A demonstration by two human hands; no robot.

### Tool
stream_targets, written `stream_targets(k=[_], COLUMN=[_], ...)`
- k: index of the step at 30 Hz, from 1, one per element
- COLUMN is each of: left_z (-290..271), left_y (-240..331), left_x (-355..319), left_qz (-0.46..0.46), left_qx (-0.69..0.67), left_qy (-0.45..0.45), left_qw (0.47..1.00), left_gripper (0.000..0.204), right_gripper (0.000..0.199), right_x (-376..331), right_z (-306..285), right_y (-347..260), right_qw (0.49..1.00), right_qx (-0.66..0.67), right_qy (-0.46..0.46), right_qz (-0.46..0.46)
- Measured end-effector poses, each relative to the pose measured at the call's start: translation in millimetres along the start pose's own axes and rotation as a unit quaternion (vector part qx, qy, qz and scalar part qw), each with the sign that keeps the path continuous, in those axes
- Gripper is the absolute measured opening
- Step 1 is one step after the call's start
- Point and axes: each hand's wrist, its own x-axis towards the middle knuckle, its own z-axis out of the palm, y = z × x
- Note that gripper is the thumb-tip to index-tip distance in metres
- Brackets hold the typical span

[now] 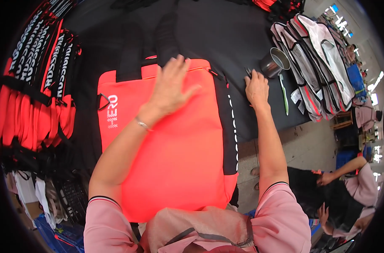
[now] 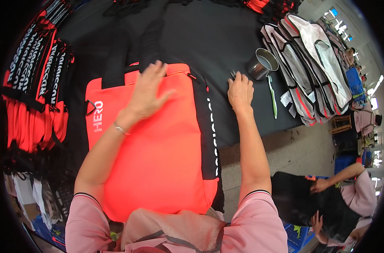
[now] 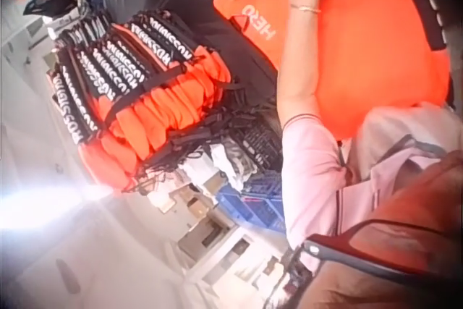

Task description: Checking and assembling components of a bright red backpack, including the liner and straps.

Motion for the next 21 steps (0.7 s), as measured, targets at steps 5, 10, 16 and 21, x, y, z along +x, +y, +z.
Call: stream_targets(k=[5, 10, 16, 21], left_z=[26.9, 15.5, 16.8, 8.5], left_y=[20.4, 46.1, 53.4, 44.6], left_x=[-34.1, -70.9, -84.0, -89.5], left_qz=[-0.022, 0.001, -0.006, -0.073], left_qx=[0.056, 0.055, 0.060, -0.187], left_qy=[-0.078, -0.132, -0.092, -0.185], left_qw=[0.995, 0.990, 0.994, 0.962], left_gripper=[0.081, 0.074, 0.068, 0.060], right_gripper=[0.032, 0.025, 0.033, 0.024], right_x=[-14.6, -3.6, -3.0, -2.8], right_z=[-15.7, -44.2, -62.2, -17.5], right_y=[-15.8, -33.7, -119.5, -94.7], right_qw=[0.991, 0.977, 0.962, 0.939], right_qx=[-0.005, 0.172, 0.200, 0.327], right_qy=[-0.134, -0.102, -0.173, -0.100], right_qz=[0.026, 0.070, -0.064, -0.033])
